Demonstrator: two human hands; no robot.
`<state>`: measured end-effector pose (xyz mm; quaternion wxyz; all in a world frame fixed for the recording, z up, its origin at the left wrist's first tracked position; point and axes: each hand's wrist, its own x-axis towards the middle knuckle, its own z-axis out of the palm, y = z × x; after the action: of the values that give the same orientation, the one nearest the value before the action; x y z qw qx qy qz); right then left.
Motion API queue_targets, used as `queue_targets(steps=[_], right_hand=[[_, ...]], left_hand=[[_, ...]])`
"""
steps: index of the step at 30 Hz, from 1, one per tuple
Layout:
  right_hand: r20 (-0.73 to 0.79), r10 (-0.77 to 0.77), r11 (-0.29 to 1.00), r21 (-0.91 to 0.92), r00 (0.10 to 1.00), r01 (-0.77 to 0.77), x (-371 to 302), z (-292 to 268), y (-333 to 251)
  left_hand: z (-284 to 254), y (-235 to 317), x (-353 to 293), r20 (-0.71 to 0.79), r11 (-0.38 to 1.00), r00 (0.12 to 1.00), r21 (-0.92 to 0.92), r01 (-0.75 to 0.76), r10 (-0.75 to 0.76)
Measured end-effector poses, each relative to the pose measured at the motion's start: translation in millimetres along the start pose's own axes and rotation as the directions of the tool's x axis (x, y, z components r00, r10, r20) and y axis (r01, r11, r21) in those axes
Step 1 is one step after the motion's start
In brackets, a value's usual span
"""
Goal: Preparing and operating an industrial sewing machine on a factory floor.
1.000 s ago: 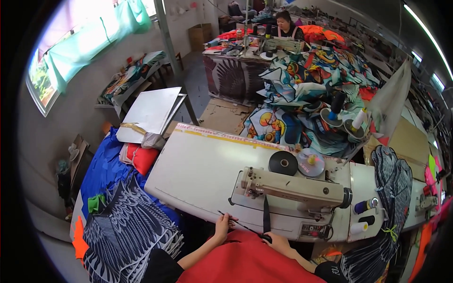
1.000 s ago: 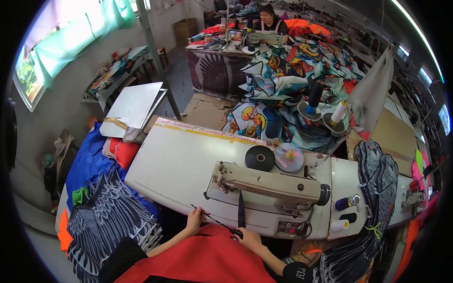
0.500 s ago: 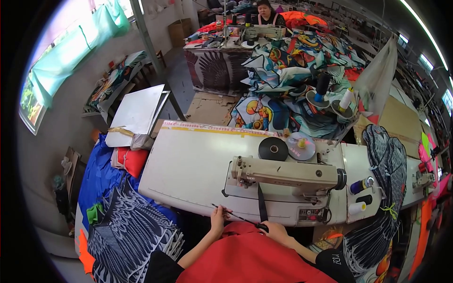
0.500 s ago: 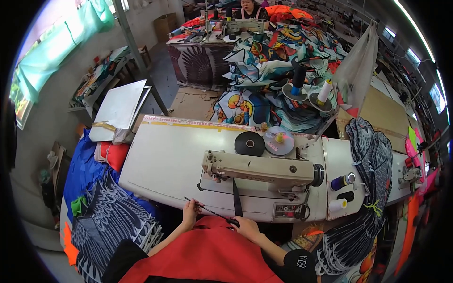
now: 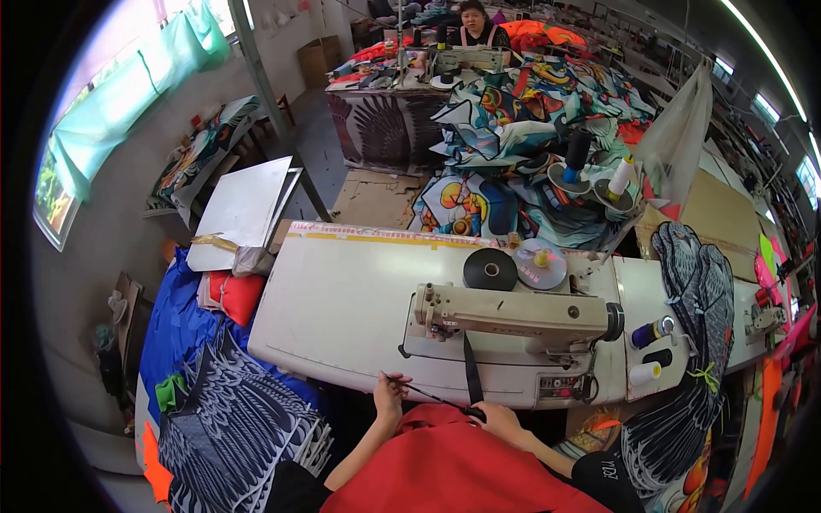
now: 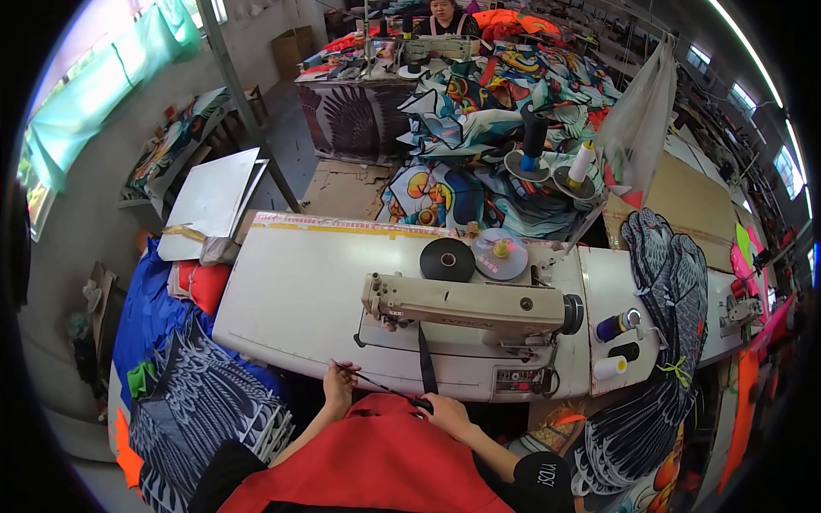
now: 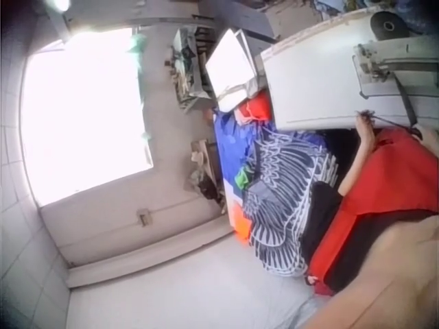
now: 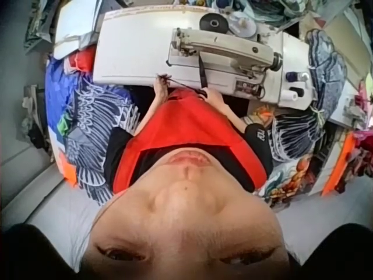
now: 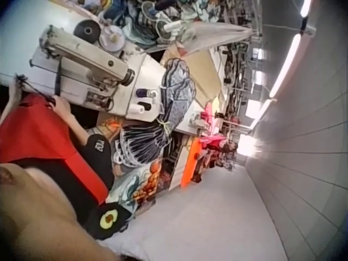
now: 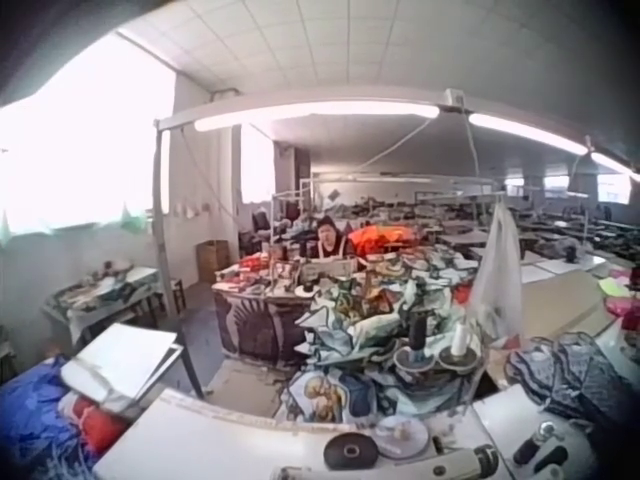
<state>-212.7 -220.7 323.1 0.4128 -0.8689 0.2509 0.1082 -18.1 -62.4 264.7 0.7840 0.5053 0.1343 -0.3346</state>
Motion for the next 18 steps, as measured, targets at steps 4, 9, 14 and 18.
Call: queue_targets(steps=[4,9,14,18], right_hand=[[0.003,-0.002,1.000,-0.002,1.000,0.002,1.3,1.3,3.8],[0.013,-0.015,1.000,-0.005,1.000,0.016,2.9,1.5,5.4],[0.023,-0.021,1.000,-0.001,1.000,0.021,3.1,-0.6,5.3],[0.029,-0.012,1.000,-0.006,1.000,0.013,4.7,-1.0,4.4]], left_hand=[[-2.8,2.8,4.0,-0.018,0.999,1.000,-0.048,-0.012,0.011],[-6.2,2.8,3.0,-0.007,0.989,1.000,-0.147,0.028,-0.029],[-3.5,7.9,-1.3,-0.039,0.955,0.988,-0.265,0.131,-0.146],[-6.3,8.0,2.6,-0.010,0.929,0.978,-0.317,0.192,-0.206]])
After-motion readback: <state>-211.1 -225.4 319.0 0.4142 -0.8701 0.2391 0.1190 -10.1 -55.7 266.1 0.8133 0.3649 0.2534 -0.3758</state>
